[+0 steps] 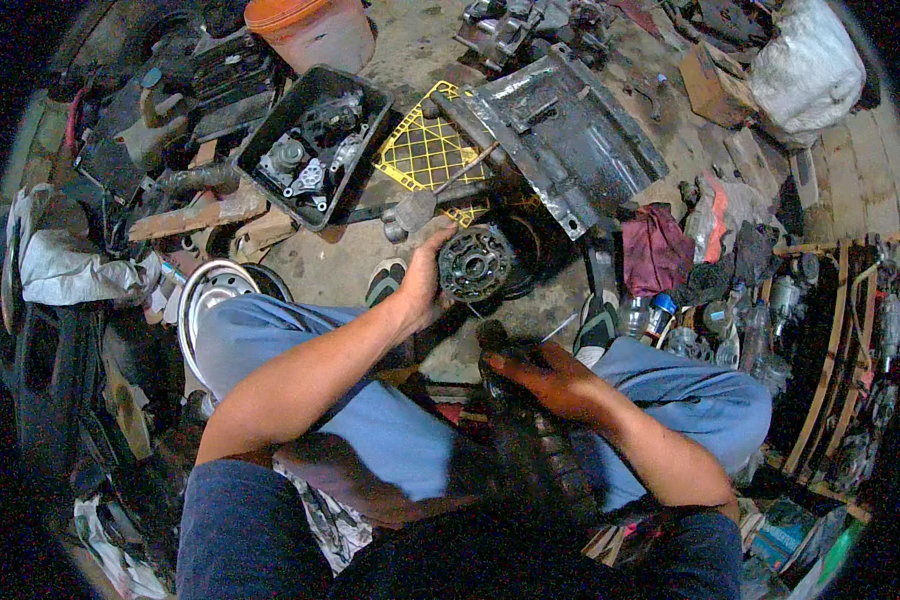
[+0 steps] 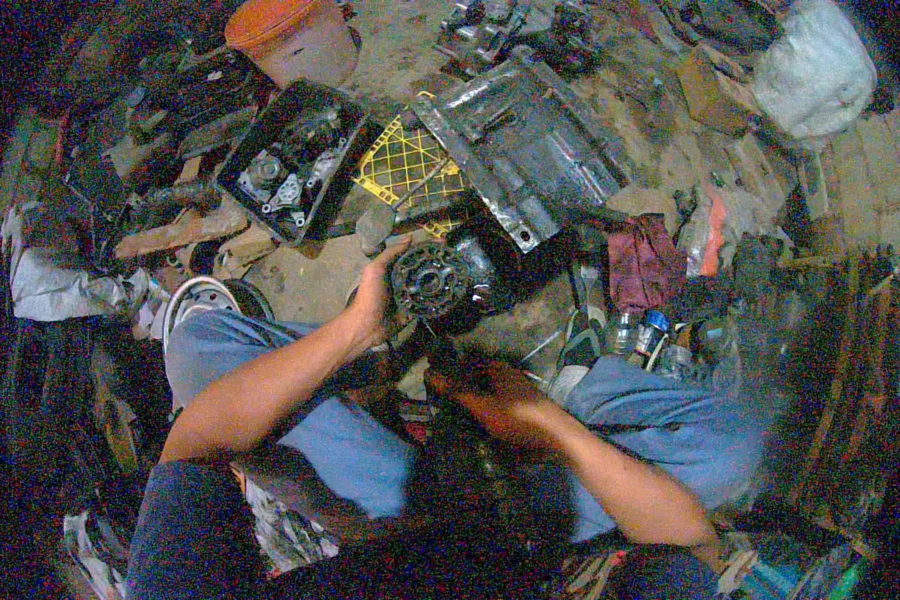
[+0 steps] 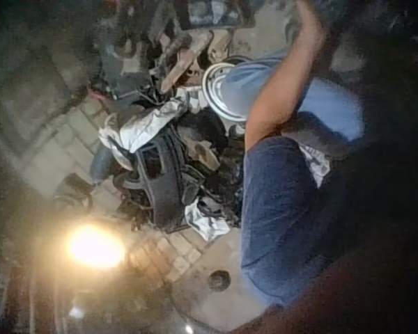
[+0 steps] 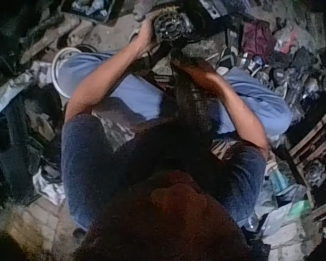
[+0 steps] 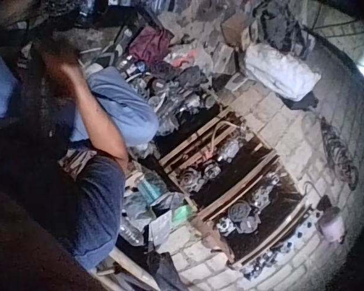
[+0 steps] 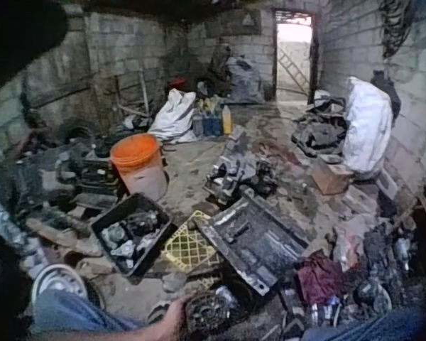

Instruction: The person scrapes and cleans a circular metal clutch or transmission component using a thin metal tool and a cloth while sitting on the floor.

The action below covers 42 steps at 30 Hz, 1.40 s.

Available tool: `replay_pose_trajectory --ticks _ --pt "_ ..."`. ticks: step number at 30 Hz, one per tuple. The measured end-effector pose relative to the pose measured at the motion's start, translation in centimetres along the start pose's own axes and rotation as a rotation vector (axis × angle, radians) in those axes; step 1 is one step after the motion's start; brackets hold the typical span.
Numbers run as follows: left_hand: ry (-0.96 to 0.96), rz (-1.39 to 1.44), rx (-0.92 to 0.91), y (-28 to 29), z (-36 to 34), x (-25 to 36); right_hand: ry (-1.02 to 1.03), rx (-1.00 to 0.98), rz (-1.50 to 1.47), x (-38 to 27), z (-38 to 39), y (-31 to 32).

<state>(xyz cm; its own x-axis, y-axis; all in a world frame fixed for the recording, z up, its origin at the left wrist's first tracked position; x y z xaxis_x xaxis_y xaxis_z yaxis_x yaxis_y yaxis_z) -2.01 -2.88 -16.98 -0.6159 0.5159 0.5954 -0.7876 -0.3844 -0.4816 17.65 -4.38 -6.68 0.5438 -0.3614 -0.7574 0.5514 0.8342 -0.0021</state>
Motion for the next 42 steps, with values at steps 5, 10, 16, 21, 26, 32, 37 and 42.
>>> replay_pose_trajectory --ticks 5,10,16,21,26,32,37,42 --pt "0.031 0.007 0.0 -0.2 -0.2 0.0 0.053 0.04 -0.075 2.2 -1.2 0.8" --pt "0.072 0.008 -0.031 -0.5 0.1 -0.2 0.072 0.044 -0.1 0.4 -0.5 1.0" --pt "0.165 0.035 -0.088 -0.3 -0.5 -1.6 -0.03 -0.048 -0.188 -0.2 -0.5 1.3" --pt "0.215 -0.054 -0.134 -0.7 0.1 -1.4 -0.008 -0.004 -0.002 -0.5 -0.3 1.1" --pt "0.197 -0.086 -0.167 0.0 -0.7 -2.2 -0.105 -0.04 -0.098 -1.2 0.2 1.2" --pt "0.223 -0.122 -0.154 -1.1 0.1 -1.7 -0.04 -0.068 -0.161 -0.5 -0.2 1.4" --pt "0.247 -0.107 -0.17 -0.6 -0.1 -2.1 -0.133 -0.037 -0.124 -1.0 0.1 1.5" --pt "0.269 -0.108 -0.127 -0.7 0.0 -1.9 -0.03 0.081 -0.072 -0.7 0.0 1.8"
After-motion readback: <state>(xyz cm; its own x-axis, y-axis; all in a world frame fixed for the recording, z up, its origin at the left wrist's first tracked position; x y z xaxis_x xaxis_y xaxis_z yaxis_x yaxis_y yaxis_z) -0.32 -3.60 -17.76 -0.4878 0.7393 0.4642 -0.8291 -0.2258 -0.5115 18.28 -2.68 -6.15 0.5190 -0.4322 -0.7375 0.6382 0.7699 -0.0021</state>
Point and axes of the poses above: each hand's wrist, its own z-axis away from the middle knuckle, its own y-axis out of the back of the hand, x = y × z, the point moved 4 cm from there along -z, towards the middle knuckle, and after that the axes turned 11 degrees about -z, right-handed, at the moved point
